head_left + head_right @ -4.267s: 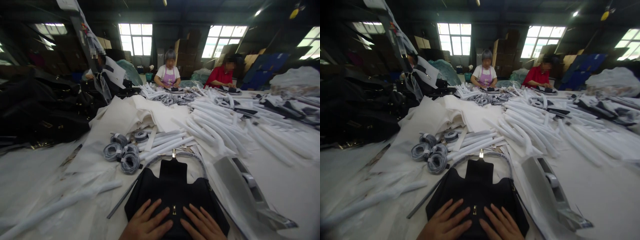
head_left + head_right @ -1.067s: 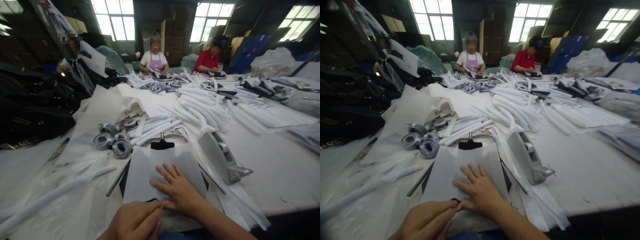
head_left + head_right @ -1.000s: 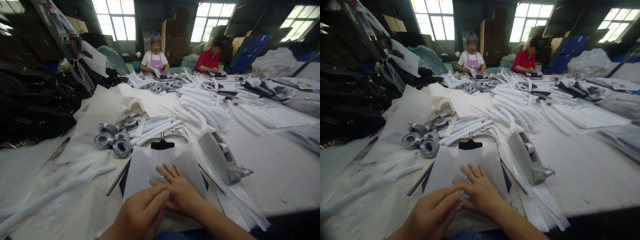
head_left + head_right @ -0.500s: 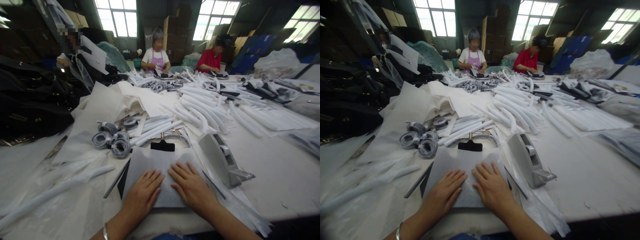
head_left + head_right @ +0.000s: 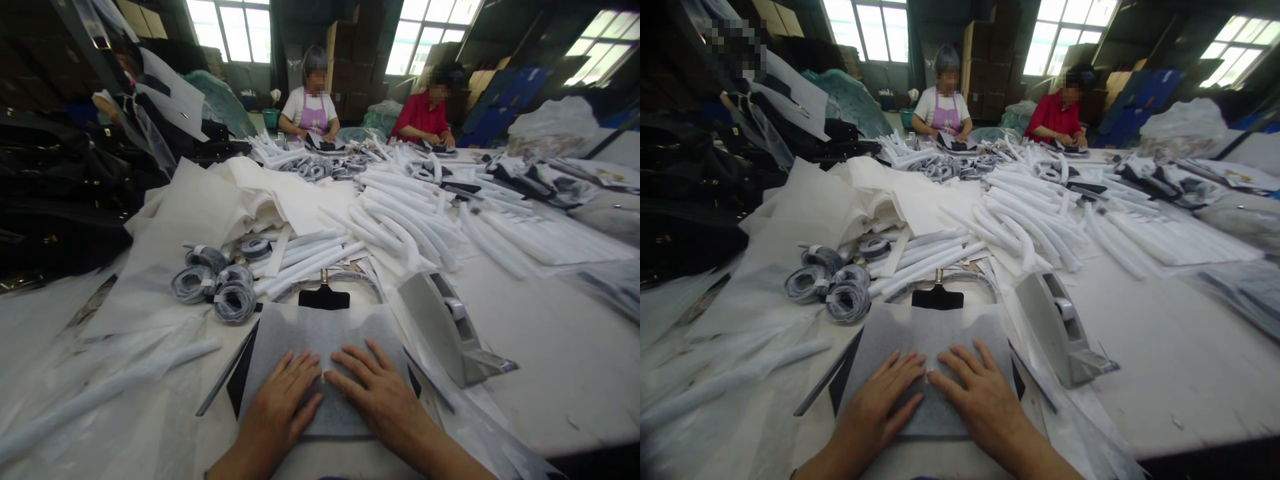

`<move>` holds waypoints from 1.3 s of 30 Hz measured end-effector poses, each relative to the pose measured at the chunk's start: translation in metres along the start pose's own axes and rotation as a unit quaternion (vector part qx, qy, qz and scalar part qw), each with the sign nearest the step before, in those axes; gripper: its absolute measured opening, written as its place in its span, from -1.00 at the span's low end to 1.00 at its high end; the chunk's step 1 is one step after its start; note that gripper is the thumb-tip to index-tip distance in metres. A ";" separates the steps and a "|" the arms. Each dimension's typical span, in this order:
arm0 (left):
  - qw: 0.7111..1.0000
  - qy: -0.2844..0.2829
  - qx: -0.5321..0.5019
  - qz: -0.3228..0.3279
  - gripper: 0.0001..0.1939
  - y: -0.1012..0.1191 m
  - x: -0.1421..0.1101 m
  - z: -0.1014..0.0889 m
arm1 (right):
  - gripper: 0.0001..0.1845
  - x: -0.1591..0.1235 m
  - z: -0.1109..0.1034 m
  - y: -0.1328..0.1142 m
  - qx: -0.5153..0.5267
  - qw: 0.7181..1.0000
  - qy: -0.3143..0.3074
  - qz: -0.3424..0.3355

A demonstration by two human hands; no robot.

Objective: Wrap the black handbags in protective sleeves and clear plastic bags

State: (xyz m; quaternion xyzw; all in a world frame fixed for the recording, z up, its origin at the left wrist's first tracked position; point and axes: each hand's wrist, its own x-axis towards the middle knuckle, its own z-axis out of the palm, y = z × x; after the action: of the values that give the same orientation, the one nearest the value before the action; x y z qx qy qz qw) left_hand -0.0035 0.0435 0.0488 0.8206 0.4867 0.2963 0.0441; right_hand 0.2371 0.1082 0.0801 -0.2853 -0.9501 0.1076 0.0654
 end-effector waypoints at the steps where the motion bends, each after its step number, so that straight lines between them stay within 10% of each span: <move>1: 1.000 0.002 -0.001 -0.002 -0.71 0.000 0.000 0.000 | -0.47 0.001 -0.001 0.000 0.003 1.000 -0.002 0.002; 39: 1.000 0.015 -0.010 0.007 -0.73 0.004 0.002 -0.004 | -0.46 -0.003 0.008 0.007 -0.071 0.994 0.049 -0.071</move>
State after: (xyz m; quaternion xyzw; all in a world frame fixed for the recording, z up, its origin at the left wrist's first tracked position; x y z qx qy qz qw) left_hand -0.0023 0.0426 0.0548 0.8189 0.4784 0.3141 0.0429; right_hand 0.2422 0.1110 0.0705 -0.2255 -0.9689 0.0211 0.0994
